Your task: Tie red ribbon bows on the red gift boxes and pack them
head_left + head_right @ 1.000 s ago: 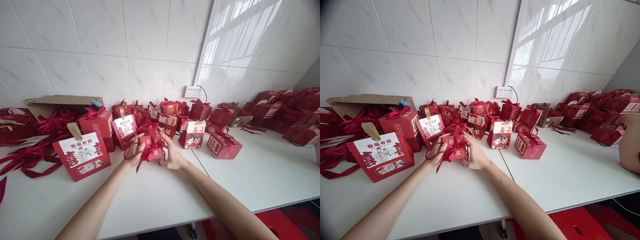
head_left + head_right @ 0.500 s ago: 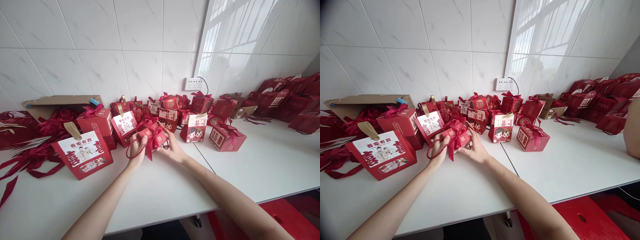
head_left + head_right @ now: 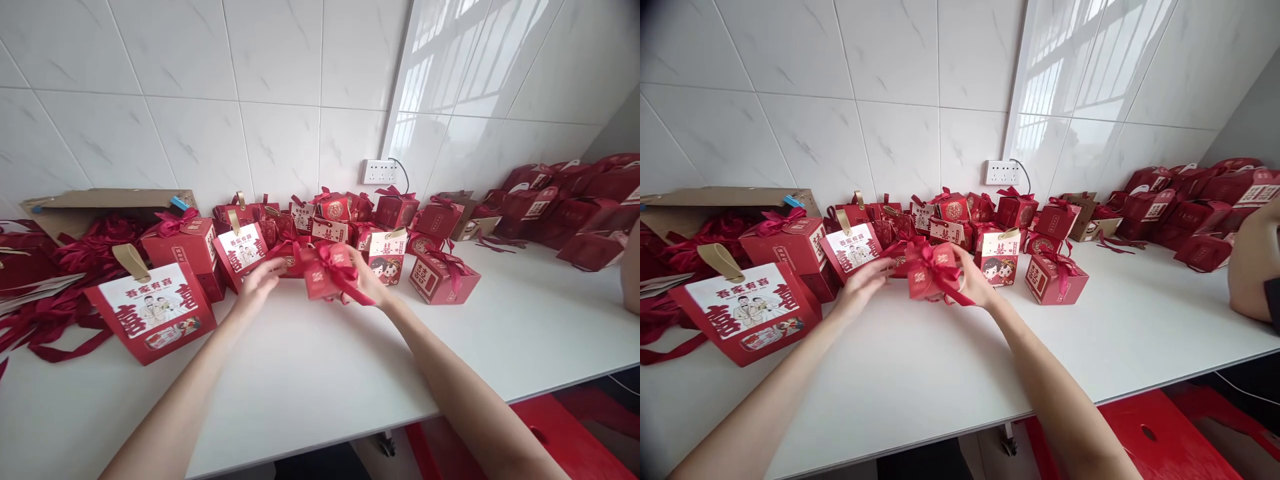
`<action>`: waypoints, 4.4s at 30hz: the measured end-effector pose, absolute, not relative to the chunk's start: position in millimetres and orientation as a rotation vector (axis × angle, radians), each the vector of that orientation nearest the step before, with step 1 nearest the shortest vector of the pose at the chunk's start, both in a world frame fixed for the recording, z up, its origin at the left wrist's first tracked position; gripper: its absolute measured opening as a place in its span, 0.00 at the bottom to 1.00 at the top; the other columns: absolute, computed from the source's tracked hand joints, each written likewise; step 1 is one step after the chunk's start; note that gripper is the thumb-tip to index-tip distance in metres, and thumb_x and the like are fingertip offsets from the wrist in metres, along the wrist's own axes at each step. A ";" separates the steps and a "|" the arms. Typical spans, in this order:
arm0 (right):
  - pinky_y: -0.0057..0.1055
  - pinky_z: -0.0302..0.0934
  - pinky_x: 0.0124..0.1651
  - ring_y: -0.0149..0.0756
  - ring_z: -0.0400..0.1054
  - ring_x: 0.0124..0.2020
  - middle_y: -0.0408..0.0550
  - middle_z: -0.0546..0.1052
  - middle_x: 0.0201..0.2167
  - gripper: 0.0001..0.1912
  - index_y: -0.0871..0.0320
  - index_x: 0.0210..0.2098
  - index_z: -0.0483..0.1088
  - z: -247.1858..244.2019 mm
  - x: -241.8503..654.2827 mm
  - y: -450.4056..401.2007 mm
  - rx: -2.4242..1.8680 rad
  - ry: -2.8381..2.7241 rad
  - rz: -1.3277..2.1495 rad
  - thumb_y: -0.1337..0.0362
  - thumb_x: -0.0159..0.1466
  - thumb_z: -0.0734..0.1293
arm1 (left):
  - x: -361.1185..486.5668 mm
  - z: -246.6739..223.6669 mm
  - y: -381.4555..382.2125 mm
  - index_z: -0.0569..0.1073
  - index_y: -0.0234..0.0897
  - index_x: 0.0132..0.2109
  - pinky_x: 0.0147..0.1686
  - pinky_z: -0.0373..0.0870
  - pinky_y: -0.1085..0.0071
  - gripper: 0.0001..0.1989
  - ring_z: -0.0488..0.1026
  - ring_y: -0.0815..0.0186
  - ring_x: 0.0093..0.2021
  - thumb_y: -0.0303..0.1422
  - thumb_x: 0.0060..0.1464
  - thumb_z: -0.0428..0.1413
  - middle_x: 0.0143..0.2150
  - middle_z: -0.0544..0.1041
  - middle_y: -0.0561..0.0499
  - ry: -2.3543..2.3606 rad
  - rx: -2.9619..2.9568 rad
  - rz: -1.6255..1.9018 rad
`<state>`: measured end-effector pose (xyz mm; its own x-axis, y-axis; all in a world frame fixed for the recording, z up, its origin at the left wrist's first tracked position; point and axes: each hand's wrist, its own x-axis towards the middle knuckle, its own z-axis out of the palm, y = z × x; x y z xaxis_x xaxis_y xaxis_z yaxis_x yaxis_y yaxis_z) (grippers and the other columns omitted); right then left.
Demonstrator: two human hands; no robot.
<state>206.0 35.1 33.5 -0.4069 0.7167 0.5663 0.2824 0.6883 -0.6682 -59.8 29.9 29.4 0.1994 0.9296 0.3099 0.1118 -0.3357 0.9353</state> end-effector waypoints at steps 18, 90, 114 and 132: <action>0.44 0.68 0.46 0.47 0.68 0.50 0.55 0.74 0.48 0.26 0.58 0.40 0.71 36.1 166.8 11.3 -0.758 -1.417 1.284 0.41 0.60 0.59 | -55.6 19.4 20.2 0.51 0.49 0.65 0.64 0.51 0.50 0.42 0.46 0.50 0.69 0.39 0.44 0.59 0.66 0.58 0.46 0.958 2.080 1.191; 0.31 0.65 0.30 0.28 0.64 0.26 0.40 0.67 0.24 0.27 0.59 0.24 0.60 28.4 169.4 23.7 -1.001 -1.451 1.252 0.41 0.47 0.70 | -33.3 24.5 11.5 0.54 0.40 0.24 0.23 0.54 0.73 0.19 0.53 0.70 0.22 0.46 0.54 0.48 0.21 0.53 0.58 1.299 1.788 1.559; 0.52 0.50 0.64 0.53 0.46 0.67 0.64 0.46 0.66 0.59 0.57 0.66 0.36 19.9 173.2 22.2 -0.742 -2.061 0.595 0.52 0.48 0.75 | -37.6 25.5 14.4 0.63 0.39 0.28 0.51 0.68 0.63 0.13 0.67 0.57 0.57 0.42 0.52 0.52 0.56 0.71 0.45 1.221 1.750 1.585; 0.47 0.54 0.62 0.50 0.57 0.61 0.62 0.59 0.59 0.51 0.58 0.61 0.44 15.1 176.8 27.1 -0.696 -2.080 0.516 0.62 0.45 0.75 | -31.8 21.5 10.5 0.64 0.39 0.29 0.56 0.64 0.58 0.13 0.67 0.56 0.59 0.43 0.54 0.52 0.57 0.71 0.42 1.123 1.740 1.595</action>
